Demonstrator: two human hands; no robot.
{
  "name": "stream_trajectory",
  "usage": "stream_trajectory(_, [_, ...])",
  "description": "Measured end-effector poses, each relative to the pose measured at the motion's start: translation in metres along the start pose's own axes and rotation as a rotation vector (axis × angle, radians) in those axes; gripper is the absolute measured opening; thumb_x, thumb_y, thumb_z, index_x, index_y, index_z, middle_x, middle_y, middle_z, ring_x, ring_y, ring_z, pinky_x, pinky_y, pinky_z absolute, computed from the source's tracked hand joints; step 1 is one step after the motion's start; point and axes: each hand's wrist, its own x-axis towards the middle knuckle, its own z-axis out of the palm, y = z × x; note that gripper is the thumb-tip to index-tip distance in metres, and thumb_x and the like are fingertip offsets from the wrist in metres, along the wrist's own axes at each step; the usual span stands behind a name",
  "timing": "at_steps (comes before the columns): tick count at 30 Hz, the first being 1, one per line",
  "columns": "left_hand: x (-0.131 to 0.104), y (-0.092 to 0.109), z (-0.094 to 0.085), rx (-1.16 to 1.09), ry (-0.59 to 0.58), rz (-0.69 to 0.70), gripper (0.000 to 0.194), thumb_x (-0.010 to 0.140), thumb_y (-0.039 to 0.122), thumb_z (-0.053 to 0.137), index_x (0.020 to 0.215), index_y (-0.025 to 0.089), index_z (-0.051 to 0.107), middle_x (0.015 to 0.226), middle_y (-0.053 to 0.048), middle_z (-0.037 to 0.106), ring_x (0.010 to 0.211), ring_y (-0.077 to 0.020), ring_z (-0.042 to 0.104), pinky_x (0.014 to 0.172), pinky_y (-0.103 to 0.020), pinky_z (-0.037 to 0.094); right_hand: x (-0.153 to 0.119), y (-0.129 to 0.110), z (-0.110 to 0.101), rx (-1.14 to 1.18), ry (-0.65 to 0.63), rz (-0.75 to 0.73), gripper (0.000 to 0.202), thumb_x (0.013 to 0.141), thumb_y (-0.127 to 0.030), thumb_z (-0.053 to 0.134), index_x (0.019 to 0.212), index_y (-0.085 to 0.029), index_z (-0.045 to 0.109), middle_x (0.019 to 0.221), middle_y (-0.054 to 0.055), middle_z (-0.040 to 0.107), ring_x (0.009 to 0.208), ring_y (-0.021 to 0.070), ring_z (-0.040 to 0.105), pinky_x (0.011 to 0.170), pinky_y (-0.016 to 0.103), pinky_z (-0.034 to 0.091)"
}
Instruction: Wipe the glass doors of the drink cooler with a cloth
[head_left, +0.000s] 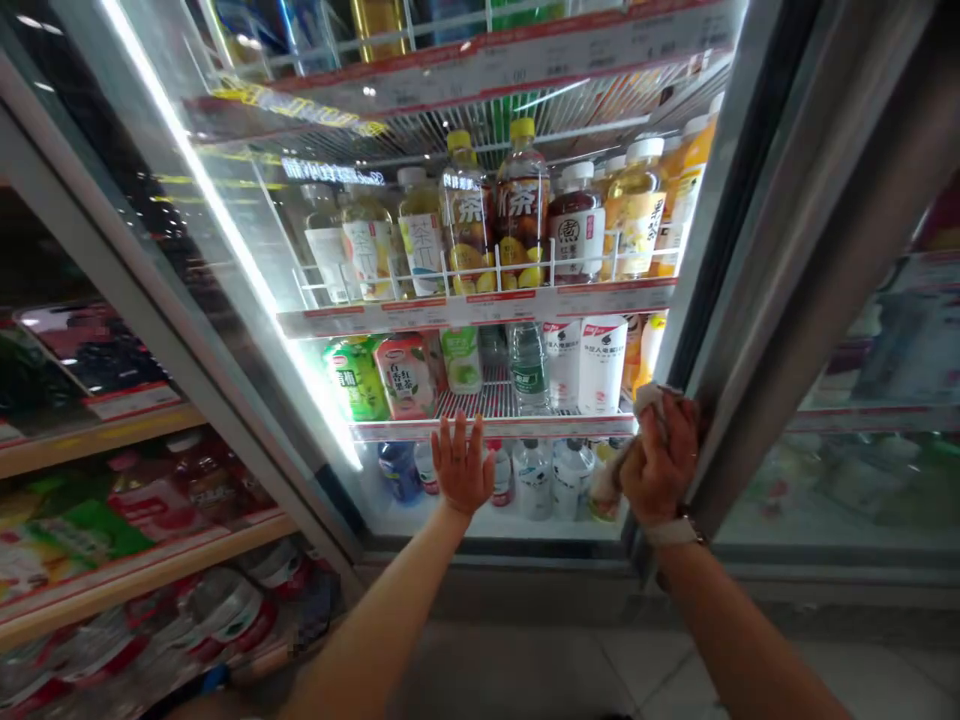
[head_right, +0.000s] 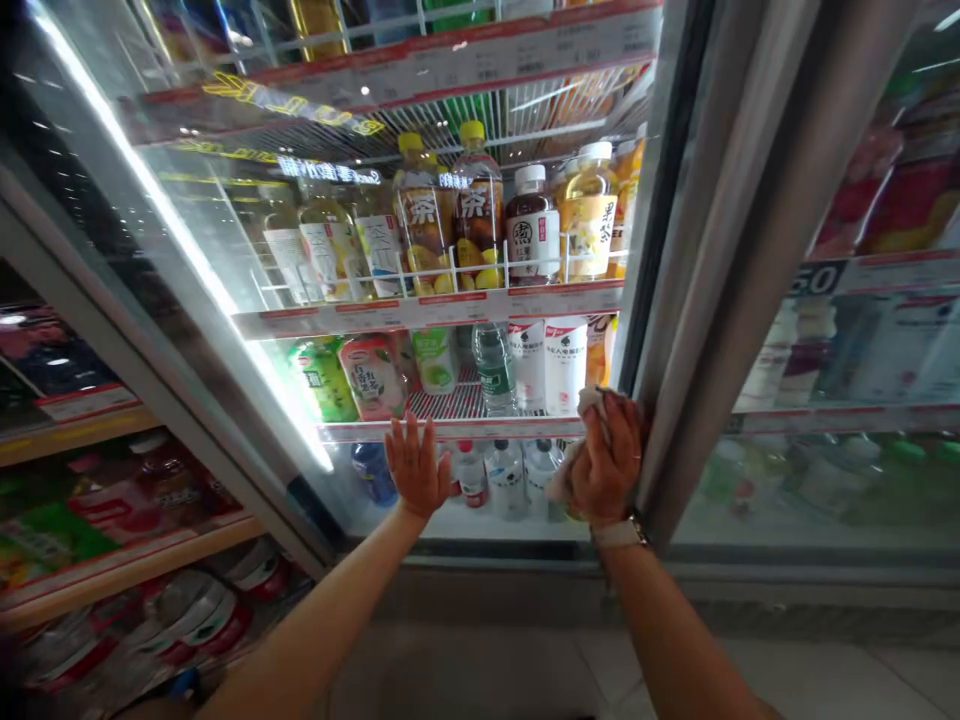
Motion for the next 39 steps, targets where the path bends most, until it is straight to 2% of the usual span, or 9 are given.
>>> stream_trajectory(3, [0.002, 0.001, -0.001, -0.009, 0.008, 0.006, 0.062, 0.095, 0.031, 0.042, 0.153, 0.016, 0.025, 0.159, -0.012, 0.024, 0.149, -0.0282, 0.014, 0.122, -0.047, 0.016, -0.032, -0.007, -0.001, -0.027, -0.034, 0.043, 0.052, 0.09, -0.013, 0.046, 0.141, -0.022, 0.05, 0.145, 0.014, 0.05, 0.139, 0.0334, 0.04, 0.111, 0.06, 0.037])
stream_trajectory(6, [0.005, 0.001, -0.002, -0.01, 0.017, 0.017, 0.062, 0.096, 0.031, 0.041, 0.153, 0.015, 0.025, 0.161, -0.01, 0.018, 0.15, -0.0281, 0.012, 0.122, -0.045, 0.014, -0.082, -0.02, -0.012, -0.029, -0.274, -0.139, 0.047, 0.088, -0.014, 0.049, 0.133, -0.025, 0.057, 0.139, 0.011, 0.055, 0.144, 0.0298, 0.033, 0.118, 0.058, 0.023])
stream_trajectory(11, [0.003, 0.0, -0.001, 0.012, 0.011, 0.013, 0.063, 0.095, 0.031, 0.043, 0.153, 0.016, 0.024, 0.159, -0.012, 0.024, 0.149, -0.0287, 0.015, 0.121, -0.047, 0.017, -0.134, -0.032, -0.032, 0.108, -0.472, -0.381, 0.042, 0.088, -0.01, 0.047, 0.111, -0.036, 0.07, 0.119, -0.005, 0.07, 0.136, 0.0111, 0.043, 0.12, 0.032, 0.025])
stream_trajectory(16, [-0.002, 0.0, -0.001, 0.022, -0.007, 0.004, 0.063, 0.094, 0.032, 0.044, 0.153, 0.016, 0.027, 0.156, -0.015, 0.032, 0.148, -0.0299, 0.019, 0.12, -0.049, 0.019, -0.101, -0.029, -0.021, 0.172, -0.5, -0.408, 0.04, 0.091, -0.01, 0.048, 0.113, -0.035, 0.069, 0.123, -0.005, 0.069, 0.134, 0.011, 0.047, 0.12, 0.033, 0.023])
stream_trajectory(24, [0.001, 0.004, -0.004, 0.039, -0.007, 0.006, 0.062, 0.096, 0.03, 0.039, 0.154, 0.015, 0.023, 0.159, -0.012, 0.027, 0.15, -0.0285, 0.014, 0.12, -0.047, 0.019, 0.013, -0.048, 0.018, 0.009, -0.07, 0.104, 0.06, 0.091, -0.012, 0.043, 0.15, -0.024, 0.037, 0.152, 0.011, 0.042, 0.144, 0.0329, 0.033, 0.119, 0.06, 0.021])
stream_trajectory(27, [0.0, 0.005, -0.004, 0.037, -0.02, 0.001, 0.062, 0.096, 0.03, 0.039, 0.154, 0.015, 0.022, 0.159, -0.012, 0.027, 0.15, -0.0284, 0.014, 0.12, -0.047, 0.019, 0.006, -0.076, 0.028, 0.031, -0.075, 0.095, 0.06, 0.091, -0.014, 0.044, 0.149, -0.026, 0.038, 0.15, 0.01, 0.046, 0.142, 0.0319, 0.036, 0.12, 0.059, 0.019])
stream_trajectory(33, [0.002, -0.005, -0.025, -0.01, -0.152, 0.074, 0.06, 0.097, 0.032, 0.033, 0.154, 0.015, 0.022, 0.16, -0.011, 0.024, 0.15, -0.0281, 0.013, 0.119, -0.045, 0.023, -0.051, -0.123, 0.031, 0.204, -0.308, -0.181, 0.044, 0.09, -0.011, 0.05, 0.127, -0.03, 0.063, 0.123, 0.004, 0.07, 0.133, 0.0184, 0.05, 0.122, 0.041, 0.017])
stream_trajectory(36, [0.007, -0.024, -0.044, -0.041, -0.282, 0.174, 0.058, 0.096, 0.032, 0.035, 0.153, 0.019, 0.027, 0.158, -0.01, 0.032, 0.149, -0.0262, 0.019, 0.118, -0.043, 0.025, -0.059, -0.132, 0.031, 0.273, -0.333, -0.231, 0.041, 0.089, -0.009, 0.051, 0.122, -0.028, 0.067, 0.118, 0.004, 0.072, 0.135, 0.0159, 0.047, 0.123, 0.038, 0.014])
stream_trajectory(39, [0.015, -0.056, -0.058, 0.016, -0.278, 0.144, 0.061, 0.096, 0.032, 0.04, 0.154, 0.021, 0.023, 0.156, -0.011, 0.036, 0.148, -0.0259, 0.022, 0.119, -0.045, 0.024, -0.042, -0.134, 0.036, 0.281, -0.338, -0.272, 0.044, 0.089, -0.007, 0.05, 0.125, -0.028, 0.065, 0.123, 0.005, 0.07, 0.137, 0.0167, 0.044, 0.123, 0.038, 0.014])
